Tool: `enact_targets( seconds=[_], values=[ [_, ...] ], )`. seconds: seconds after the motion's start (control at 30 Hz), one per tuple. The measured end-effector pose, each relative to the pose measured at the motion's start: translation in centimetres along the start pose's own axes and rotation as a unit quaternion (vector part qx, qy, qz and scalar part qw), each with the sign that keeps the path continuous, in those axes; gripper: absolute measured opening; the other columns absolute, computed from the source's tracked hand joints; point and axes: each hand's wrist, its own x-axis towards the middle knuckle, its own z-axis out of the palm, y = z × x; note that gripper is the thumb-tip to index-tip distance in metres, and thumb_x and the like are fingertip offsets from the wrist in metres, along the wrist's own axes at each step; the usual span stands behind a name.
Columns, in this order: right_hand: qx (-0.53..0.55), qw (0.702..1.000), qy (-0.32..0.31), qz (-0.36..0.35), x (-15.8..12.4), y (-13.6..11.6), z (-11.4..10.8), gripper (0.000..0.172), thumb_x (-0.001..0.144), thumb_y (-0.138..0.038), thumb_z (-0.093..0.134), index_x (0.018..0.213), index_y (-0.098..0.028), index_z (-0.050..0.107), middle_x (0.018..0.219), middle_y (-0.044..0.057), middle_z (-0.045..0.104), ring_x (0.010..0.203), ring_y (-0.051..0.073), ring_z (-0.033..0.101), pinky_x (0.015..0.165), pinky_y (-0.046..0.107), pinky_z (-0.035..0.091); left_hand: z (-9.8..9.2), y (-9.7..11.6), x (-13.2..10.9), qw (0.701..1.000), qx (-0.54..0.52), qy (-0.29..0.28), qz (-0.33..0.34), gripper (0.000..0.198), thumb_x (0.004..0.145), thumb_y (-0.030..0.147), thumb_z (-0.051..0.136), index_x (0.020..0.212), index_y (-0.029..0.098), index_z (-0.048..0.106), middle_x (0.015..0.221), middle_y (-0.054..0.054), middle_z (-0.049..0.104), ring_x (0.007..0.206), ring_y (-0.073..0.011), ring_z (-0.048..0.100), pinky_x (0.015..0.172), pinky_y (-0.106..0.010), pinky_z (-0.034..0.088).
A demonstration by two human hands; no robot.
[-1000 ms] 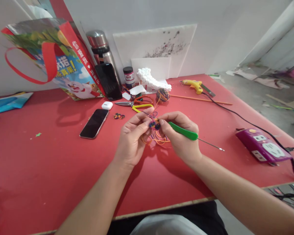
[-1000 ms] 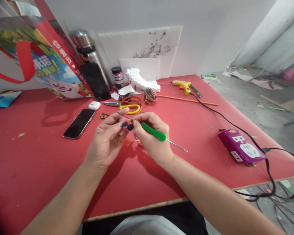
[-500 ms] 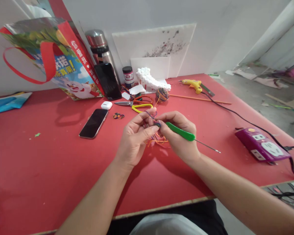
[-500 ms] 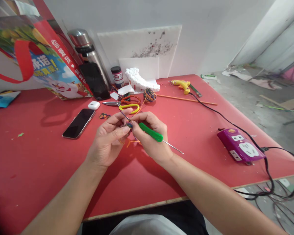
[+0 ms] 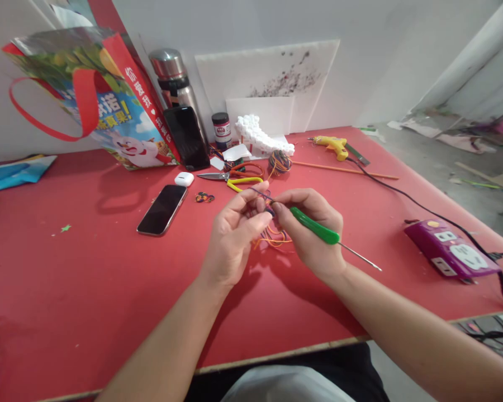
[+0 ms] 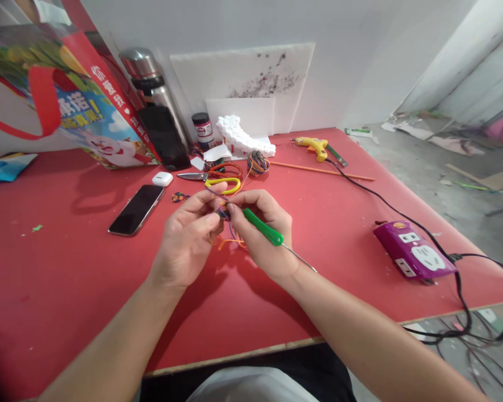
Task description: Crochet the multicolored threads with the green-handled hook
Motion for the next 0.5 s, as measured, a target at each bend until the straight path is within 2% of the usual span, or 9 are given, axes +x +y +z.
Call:
enact_targets(
  seconds=[0.13,0.27,0.5],
  values=[
    [-0.080,0.993,-0.014,-0.085,0.2,0.0,-0.5,0.006,0.093,-0.020,0.077,0.094,-0.024,0.073,0.085,0.000,0.077,0.067,0.013,0.068,0.062,0.028,0.057,-0.3,0.0,0.3,1.000,0.017,0.025,0.001,0.036,0.068,0.023,0.100,0.102,0.019,0.088,0.083,0.002,0.066,0.074,-0.0064,0.058,0.071,-0.015,0.051],
    [-0.113,0.978,-0.051,-0.167,0.6,0.0,-1.1,0.012,0.093,-0.013,0.072,0.096,-0.024,0.072,0.091,0.002,0.076,0.079,0.017,0.071,0.073,0.033,0.058,-0.6,0.2,0.6,0.999,0.041,0.026,-0.020,0.038,0.066,0.018,0.099,0.101,0.018,0.087,0.082,0.001,0.069,0.078,-0.0091,0.062,0.076,-0.019,0.053],
    [-0.111,0.982,-0.038,-0.148,0.8,0.3,-1.4,0.010,0.094,-0.015,0.072,0.097,-0.025,0.073,0.096,0.002,0.076,0.077,0.016,0.071,0.071,0.033,0.060,-0.9,0.1,0.8,0.995,0.093,0.028,-0.009,0.037,0.065,0.016,0.100,0.099,0.018,0.085,0.085,0.000,0.071,0.078,-0.0102,0.062,0.077,-0.022,0.053]
  ],
)
